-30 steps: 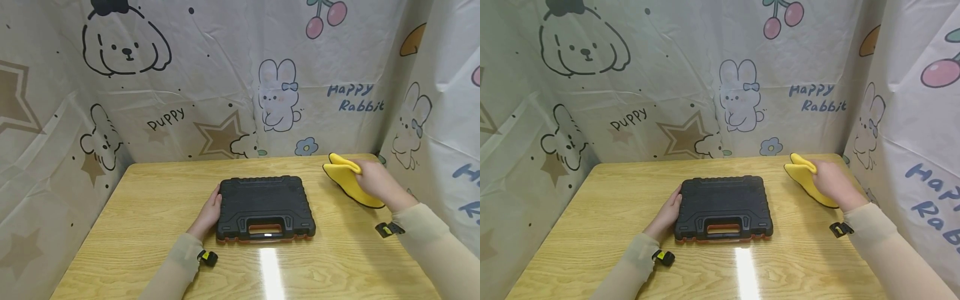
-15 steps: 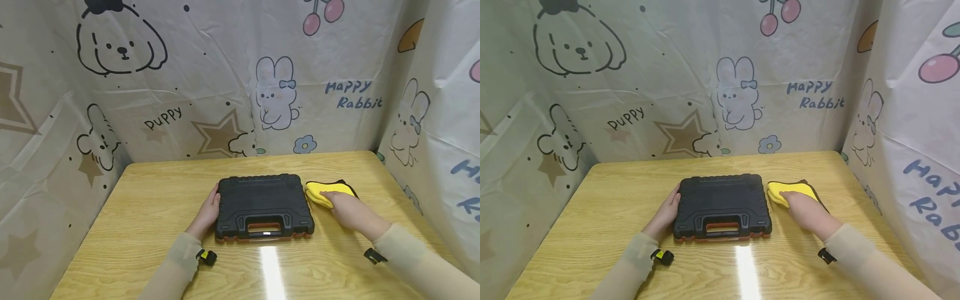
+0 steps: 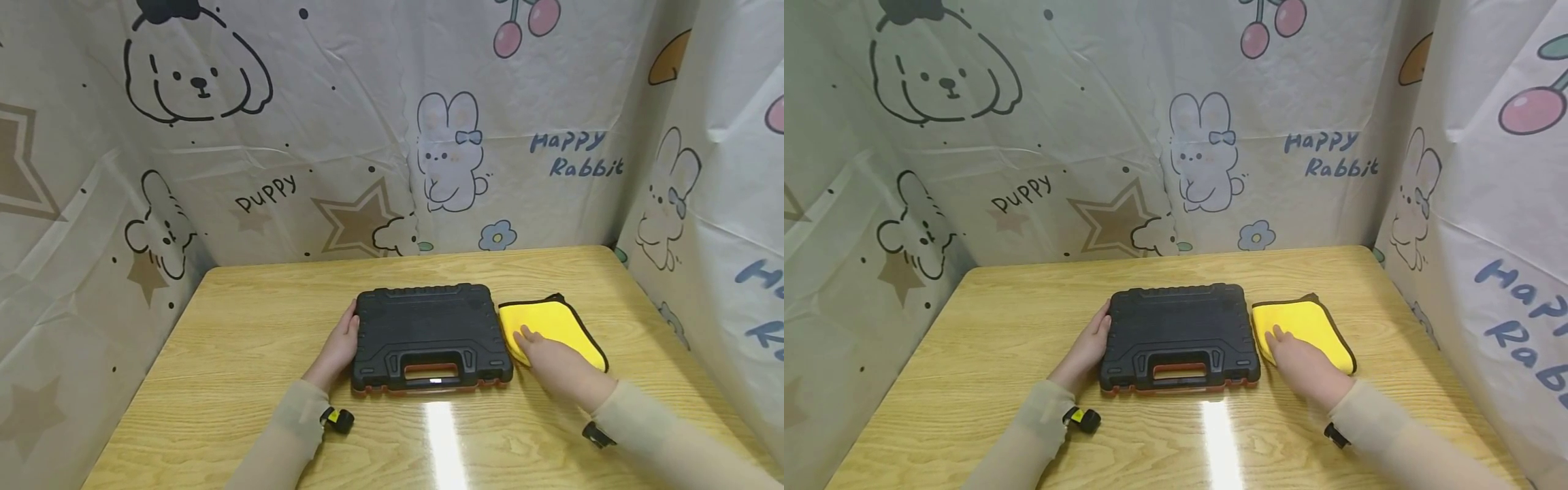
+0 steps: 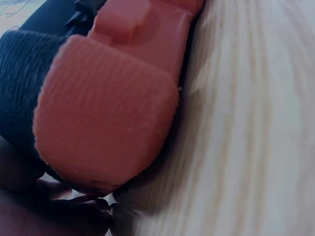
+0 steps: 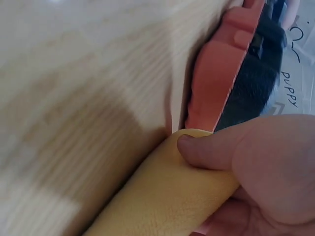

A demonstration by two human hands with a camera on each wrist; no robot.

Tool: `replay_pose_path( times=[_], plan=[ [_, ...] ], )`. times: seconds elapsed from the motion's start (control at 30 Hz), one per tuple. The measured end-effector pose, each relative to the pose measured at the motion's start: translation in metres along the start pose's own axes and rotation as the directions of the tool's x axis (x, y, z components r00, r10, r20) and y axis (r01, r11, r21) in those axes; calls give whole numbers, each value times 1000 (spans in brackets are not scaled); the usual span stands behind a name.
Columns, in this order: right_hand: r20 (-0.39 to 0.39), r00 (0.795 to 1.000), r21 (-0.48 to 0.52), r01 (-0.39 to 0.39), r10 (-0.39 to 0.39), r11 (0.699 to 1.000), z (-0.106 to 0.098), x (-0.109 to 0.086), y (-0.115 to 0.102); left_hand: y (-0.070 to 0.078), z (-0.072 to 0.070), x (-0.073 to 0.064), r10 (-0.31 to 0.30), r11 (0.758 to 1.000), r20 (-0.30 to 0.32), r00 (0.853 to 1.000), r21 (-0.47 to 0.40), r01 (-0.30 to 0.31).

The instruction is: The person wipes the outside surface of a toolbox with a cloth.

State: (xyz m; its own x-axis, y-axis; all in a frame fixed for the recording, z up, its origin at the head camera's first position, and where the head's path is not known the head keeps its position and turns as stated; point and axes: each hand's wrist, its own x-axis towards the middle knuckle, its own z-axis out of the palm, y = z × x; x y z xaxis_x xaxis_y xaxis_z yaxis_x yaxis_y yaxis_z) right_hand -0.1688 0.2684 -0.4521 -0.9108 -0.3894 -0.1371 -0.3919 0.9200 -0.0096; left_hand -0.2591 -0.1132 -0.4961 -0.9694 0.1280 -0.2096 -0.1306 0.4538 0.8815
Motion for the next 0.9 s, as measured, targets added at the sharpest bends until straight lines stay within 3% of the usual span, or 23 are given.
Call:
replay_pose_path(
  times=[0.1,0.33,0.67,0.9],
  plan=[
    [22,1000,-8,10,-9,1000,4,-3,-3,0,0,0,1,1000,-2,1000,1,-1],
    [81,995,126,-60,51,990,11,-6,-8,0,-1,-1,2,1000,-5,1000,16,-2],
    [47,998,73,-53,49,996,14,-7,-12,0,-2,-2,-5,1000,-12,1000,14,5],
    [150,989,150,-37,14,988,-2,-5,-2,-1,-1,1,-26,999,3,1000,-23,26]
  ],
)
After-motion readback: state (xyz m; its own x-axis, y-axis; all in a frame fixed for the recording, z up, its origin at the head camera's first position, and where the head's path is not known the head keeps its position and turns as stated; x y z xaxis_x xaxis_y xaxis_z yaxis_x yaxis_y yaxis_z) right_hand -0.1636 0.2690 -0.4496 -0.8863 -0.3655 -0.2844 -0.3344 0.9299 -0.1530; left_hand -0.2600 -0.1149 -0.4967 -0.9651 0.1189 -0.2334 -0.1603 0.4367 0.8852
